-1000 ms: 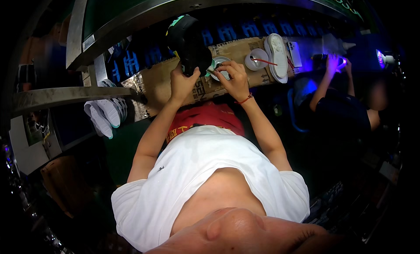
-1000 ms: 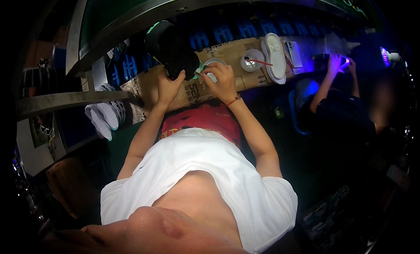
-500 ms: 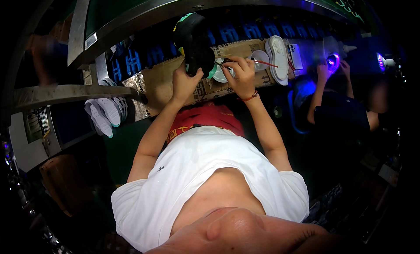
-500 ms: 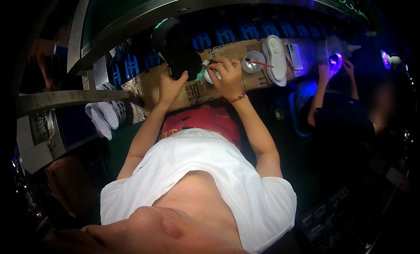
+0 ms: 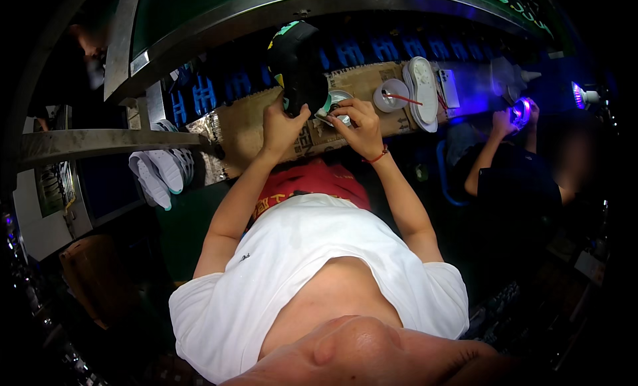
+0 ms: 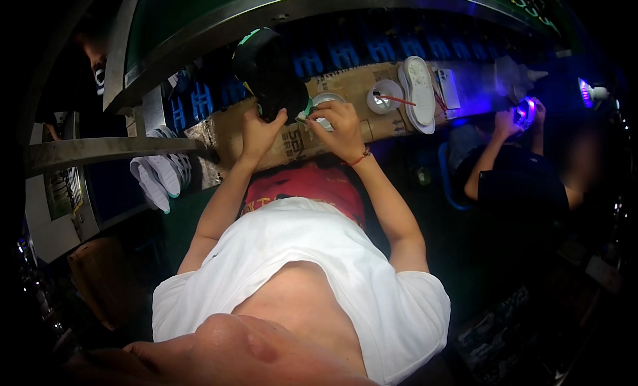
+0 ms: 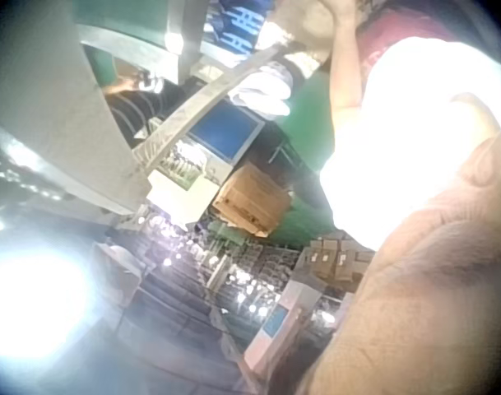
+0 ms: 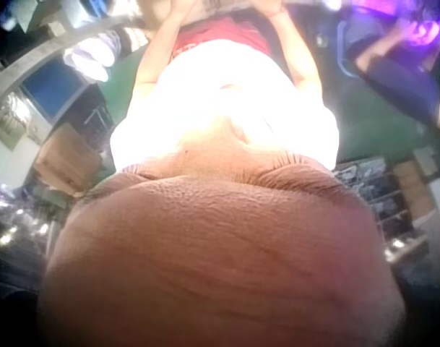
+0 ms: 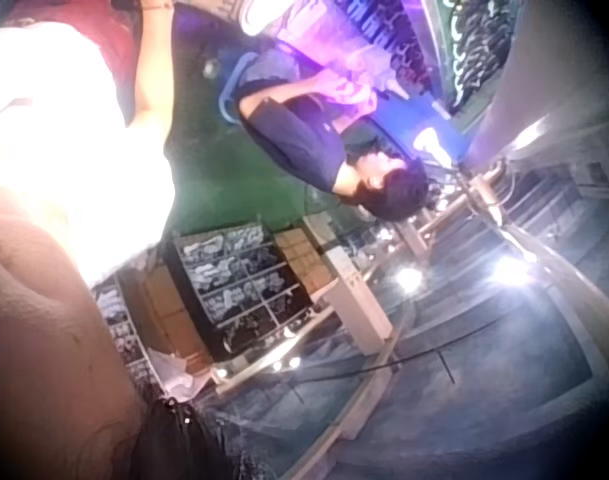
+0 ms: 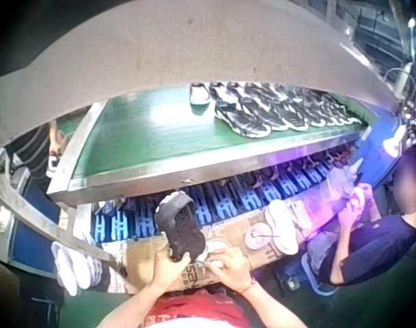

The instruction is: The person applies a light-colored substance to the soles of shoes using a small brush. They pick up each shoe, paint the sole, and place it on a conveyor belt.

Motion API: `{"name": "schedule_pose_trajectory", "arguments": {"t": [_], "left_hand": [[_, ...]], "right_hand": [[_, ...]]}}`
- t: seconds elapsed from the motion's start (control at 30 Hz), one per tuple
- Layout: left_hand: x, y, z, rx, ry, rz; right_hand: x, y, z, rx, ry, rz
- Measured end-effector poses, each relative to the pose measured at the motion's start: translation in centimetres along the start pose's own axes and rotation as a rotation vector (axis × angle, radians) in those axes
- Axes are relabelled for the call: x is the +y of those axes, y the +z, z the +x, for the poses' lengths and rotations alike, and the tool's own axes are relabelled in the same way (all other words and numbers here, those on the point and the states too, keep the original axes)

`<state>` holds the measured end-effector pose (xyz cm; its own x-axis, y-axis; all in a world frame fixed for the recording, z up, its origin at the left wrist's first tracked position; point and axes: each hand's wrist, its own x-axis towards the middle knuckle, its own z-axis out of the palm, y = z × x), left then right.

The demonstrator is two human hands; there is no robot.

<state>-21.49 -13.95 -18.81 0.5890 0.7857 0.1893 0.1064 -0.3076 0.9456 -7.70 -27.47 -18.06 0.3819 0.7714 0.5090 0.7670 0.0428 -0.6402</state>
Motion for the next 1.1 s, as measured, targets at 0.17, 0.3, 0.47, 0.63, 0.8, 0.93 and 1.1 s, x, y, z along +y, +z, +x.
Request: {"name": "schedule_pose_trajectory", "arguments": {"t": [0.17,0.3,0.47,0.63,0.8,0.93,1.1], "left_hand": [[0.2,0.2,-0.1,-0.015,-0.031,-0.021],[0.3,0.4,0.4,-0.109,-0.129,-0.112],[3.6,1.8,5.8,-0.197,0.098,-0.183],[14.2,4.4,17.5,-0.316,-0.105,-0.489],[14.3,3.8,28.1,-0.434,-0.427,-0.979],[11.8,4.1,19.2,-0.369,-0.229,-0.594],[-2.2,0.7,3.7,-0.210,-0.139,-0.462]], "right_hand": [[0.5,-0.3,0.6,0.070,-0.095,-0.217],[-0.3,-1.8,1.3,0.217,-0.123,-0.308],[-0.2,-5.9,-0.3,0.615,0.232,-0.065],[-1.1,-9.1,-2.4,0.670,0.267,-0.079],[-0.6,-7.0,-2.3,0.554,0.181,-0.129],[-1.2,-5.9,-4.2,0.483,0.178,-0.107],[-1.2,-3.7,-5.5,0.375,0.252,-0.023]]}}
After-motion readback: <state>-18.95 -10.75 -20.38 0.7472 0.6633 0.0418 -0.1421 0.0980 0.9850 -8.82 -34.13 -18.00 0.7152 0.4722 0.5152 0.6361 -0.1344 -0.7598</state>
